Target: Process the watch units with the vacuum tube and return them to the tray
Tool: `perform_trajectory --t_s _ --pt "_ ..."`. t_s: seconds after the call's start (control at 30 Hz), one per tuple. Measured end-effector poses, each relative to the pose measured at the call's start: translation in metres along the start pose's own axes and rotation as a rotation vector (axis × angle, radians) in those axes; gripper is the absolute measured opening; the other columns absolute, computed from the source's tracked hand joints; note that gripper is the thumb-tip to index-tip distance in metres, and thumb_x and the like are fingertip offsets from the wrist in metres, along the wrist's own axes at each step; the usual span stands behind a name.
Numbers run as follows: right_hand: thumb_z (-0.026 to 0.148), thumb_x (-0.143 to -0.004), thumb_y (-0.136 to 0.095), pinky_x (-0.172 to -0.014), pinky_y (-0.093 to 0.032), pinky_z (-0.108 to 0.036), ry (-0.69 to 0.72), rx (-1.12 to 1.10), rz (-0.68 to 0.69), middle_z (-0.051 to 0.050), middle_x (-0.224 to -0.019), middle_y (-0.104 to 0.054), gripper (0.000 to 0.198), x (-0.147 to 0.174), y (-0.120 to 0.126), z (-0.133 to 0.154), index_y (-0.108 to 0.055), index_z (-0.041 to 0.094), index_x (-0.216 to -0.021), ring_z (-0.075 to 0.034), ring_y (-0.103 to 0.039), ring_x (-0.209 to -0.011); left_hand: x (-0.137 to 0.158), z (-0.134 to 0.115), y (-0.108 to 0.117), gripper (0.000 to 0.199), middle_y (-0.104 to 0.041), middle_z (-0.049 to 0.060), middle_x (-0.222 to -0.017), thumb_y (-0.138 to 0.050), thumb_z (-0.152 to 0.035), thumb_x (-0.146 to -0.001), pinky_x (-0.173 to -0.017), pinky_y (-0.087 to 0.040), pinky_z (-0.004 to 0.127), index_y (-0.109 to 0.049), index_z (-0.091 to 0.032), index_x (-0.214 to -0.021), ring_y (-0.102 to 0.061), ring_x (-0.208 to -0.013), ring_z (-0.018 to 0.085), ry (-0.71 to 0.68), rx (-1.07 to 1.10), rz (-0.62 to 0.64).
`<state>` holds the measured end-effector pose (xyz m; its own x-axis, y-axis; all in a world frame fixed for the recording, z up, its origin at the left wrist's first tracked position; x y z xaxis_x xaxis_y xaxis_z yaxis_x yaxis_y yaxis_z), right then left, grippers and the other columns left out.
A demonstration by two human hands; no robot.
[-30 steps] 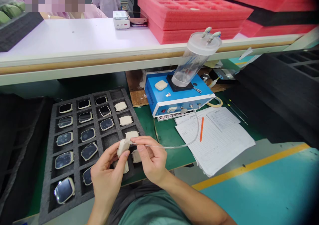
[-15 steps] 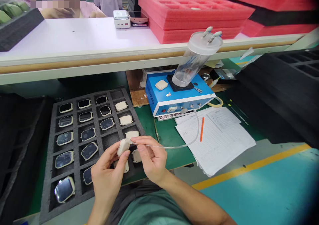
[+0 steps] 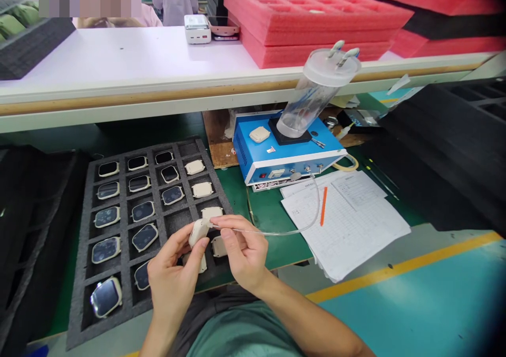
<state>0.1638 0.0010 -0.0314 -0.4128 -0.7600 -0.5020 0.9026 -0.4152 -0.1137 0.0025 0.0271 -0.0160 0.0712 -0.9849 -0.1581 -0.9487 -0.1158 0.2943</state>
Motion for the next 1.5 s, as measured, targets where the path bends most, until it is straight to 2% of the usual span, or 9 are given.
perform_trajectory --t_s 0.3,0.67,1.27,1.37,1.5 --pt "0.015 -0.101 -0.061 -0.088 -0.066 -0.038 0.008 0.028 -0.005 -0.007 -0.103 -0.084 0.02 -0.001 0.001 0.002 -0.077 0.025 -0.108 -0.022 -0.079 -0.097 0.0 -0.001 0.001 0.035 -0.085 0.009 -0.098 -0.086 -0.039 -0.079 -0.075 -0.069 0.032 -0.083 -0.018 -0.107 -0.082 -0.079 0.024 0.018 -0.016 -0.009" --pt "0.016 -0.102 -0.061 -0.087 -0.067 -0.037 0.015 0.033 -0.011 -0.007 -0.102 -0.084 0.019 -0.003 0.0 0.003 -0.077 0.024 -0.107 -0.021 -0.08 -0.096 -0.001 -0.002 0.001 0.032 -0.086 0.008 -0.098 -0.086 -0.035 -0.079 -0.074 -0.068 0.027 -0.083 -0.019 -0.107 -0.082 -0.077 0.021 -0.002 -0.005 -0.007" --pt "0.016 -0.101 -0.061 -0.089 -0.067 -0.039 0.004 0.029 -0.002 -0.007 -0.103 -0.084 0.02 -0.001 0.0 0.001 -0.078 0.025 -0.108 -0.022 -0.079 -0.097 0.002 0.001 0.0 0.034 -0.085 0.009 -0.1 -0.085 -0.039 -0.082 -0.075 -0.067 0.033 -0.082 -0.019 -0.109 -0.081 -0.079 0.023 0.016 -0.023 0.007" --pt "0.02 -0.103 -0.062 -0.087 -0.069 -0.038 -0.063 -0.054 -0.016 -0.007 -0.104 -0.082 0.018 0.002 0.001 -0.002 -0.078 0.025 -0.108 -0.021 -0.079 -0.097 -0.001 -0.006 0.004 0.027 -0.083 0.008 -0.106 -0.075 -0.037 -0.092 -0.081 -0.064 0.034 -0.079 -0.02 -0.113 -0.079 -0.088 0.023 -0.07 -0.113 0.001" --pt "0.027 -0.104 -0.064 -0.079 -0.072 -0.036 -0.149 -0.158 -0.095 -0.007 -0.099 -0.081 0.015 0.003 0.002 -0.006 -0.079 0.024 -0.103 -0.021 -0.08 -0.092 -0.013 -0.015 0.009 0.025 -0.077 0.01 -0.111 -0.057 -0.033 -0.102 -0.093 -0.057 0.044 -0.073 -0.021 -0.116 -0.07 -0.103 0.027 -0.237 -0.452 0.039"
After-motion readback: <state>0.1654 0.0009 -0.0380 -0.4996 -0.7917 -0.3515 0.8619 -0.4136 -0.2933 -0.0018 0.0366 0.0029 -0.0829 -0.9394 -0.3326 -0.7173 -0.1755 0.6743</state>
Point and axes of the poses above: each hand's wrist, its own x-axis away from the middle knuckle, its own y-axis out of the back of the hand, z = x × y, the point moved 5 cm from there along -x, towards the middle knuckle
